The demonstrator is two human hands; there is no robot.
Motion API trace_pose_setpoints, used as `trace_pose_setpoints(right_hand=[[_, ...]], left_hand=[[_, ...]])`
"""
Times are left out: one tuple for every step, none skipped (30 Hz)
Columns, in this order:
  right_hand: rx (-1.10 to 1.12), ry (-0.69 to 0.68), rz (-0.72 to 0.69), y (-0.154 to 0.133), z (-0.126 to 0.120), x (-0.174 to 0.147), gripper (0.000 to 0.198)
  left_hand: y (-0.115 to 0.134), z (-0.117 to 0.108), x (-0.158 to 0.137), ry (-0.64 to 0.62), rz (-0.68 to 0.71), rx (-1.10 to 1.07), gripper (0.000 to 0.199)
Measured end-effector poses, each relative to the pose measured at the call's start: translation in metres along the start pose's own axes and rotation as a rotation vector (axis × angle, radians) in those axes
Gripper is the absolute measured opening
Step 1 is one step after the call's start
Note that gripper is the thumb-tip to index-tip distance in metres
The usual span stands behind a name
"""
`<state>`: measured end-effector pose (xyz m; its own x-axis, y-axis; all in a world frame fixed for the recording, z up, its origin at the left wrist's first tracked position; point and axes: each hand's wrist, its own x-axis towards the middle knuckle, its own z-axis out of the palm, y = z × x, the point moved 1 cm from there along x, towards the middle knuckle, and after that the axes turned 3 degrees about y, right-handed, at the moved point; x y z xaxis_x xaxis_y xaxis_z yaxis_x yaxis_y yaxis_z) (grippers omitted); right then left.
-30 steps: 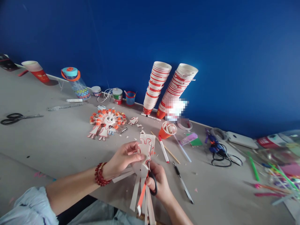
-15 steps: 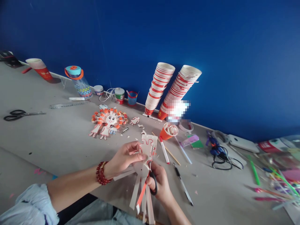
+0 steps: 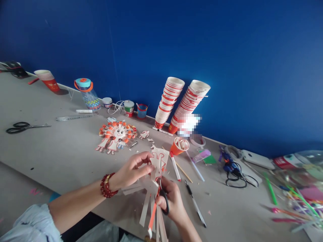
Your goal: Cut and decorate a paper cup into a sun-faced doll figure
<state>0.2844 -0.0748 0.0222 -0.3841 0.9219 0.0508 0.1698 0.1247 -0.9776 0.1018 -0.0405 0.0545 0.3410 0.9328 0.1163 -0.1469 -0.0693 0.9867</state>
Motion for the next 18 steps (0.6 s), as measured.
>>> trace_pose_setpoints(right_hand=[[0.014,-0.001,-0.001,0.0002,-0.0006,-0.0006,0.084],[0.027,-0.003,-0.003,0.0006,-0.0011,-0.0012,0.083],[0.041,-0.003,-0.003,0.0012,-0.0016,-0.0017,0.082],[0.058,-0.005,-0.003,0.0017,-0.0020,-0.0021,0.081],[0.074,-0.009,-0.001,0.0020,-0.0022,-0.0024,0.080],[0.088,-0.015,0.001,0.0019,-0.0022,-0.0024,0.079],[0.099,-0.020,-0.001,0.0014,-0.0020,-0.0023,0.078],[0.103,-0.022,-0.006,0.0006,-0.0016,-0.0021,0.077],[0.101,-0.018,-0.014,-0.0004,-0.0012,-0.0017,0.075],[0.094,-0.013,-0.024,-0.0016,-0.0006,-0.0012,0.074],[0.084,-0.005,-0.034,-0.0027,-0.0001,-0.0007,0.073],[0.074,0.004,-0.043,-0.0037,0.0004,-0.0002,0.072],[0.063,0.011,-0.049,-0.0043,0.0009,0.0002,0.072],[0.052,0.015,-0.052,-0.0046,0.0013,0.0005,0.073],[0.040,0.020,-0.052,-0.0046,0.0016,0.0007,0.074],[0.026,0.023,-0.051,-0.0044,0.0018,0.0008,0.075],[0.011,0.024,-0.049,-0.0041,0.0019,0.0007,0.076],[-0.004,0.023,-0.047,-0.0037,0.0020,0.0005,0.077]], left_hand=[[-0.0002,0.0006,0.0000,-0.016,0.004,-0.021,0.015],[-0.0006,0.0013,-0.0002,-0.027,0.009,-0.040,0.014],[-0.0013,0.0022,-0.0003,-0.036,0.011,-0.055,0.013],[-0.0021,0.0031,-0.0004,-0.041,0.008,-0.067,0.012],[-0.0029,0.0038,-0.0005,-0.042,0.003,-0.077,0.012],[-0.0036,0.0043,-0.0005,-0.041,0.001,-0.090,0.012],[-0.0043,0.0046,-0.0005,-0.043,-0.002,-0.105,0.011],[-0.0048,0.0046,-0.0006,-0.043,-0.002,-0.121,0.011],[-0.0052,0.0044,-0.0006,-0.040,-0.003,-0.132,0.010],[-0.0056,0.0040,-0.0008,-0.037,-0.009,-0.140,0.011],[-0.0061,0.0035,-0.0010,-0.034,-0.021,-0.148,0.012],[-0.0067,0.0030,-0.0012,-0.030,-0.035,-0.162,0.014],[-0.0073,0.0025,-0.0015,-0.026,-0.049,-0.180,0.016],[-0.0078,0.0022,-0.0017,-0.027,-0.063,-0.204,0.018],[-0.0082,0.0021,-0.0017,-0.029,-0.075,-0.232,0.020],[-0.0084,0.0021,-0.0016,-0.028,-0.087,-0.260,0.021],[-0.0084,0.0023,-0.0013,-0.024,-0.102,-0.284,0.023],[-0.0082,0.0027,-0.0008,-0.017,-0.120,-0.306,0.025]])
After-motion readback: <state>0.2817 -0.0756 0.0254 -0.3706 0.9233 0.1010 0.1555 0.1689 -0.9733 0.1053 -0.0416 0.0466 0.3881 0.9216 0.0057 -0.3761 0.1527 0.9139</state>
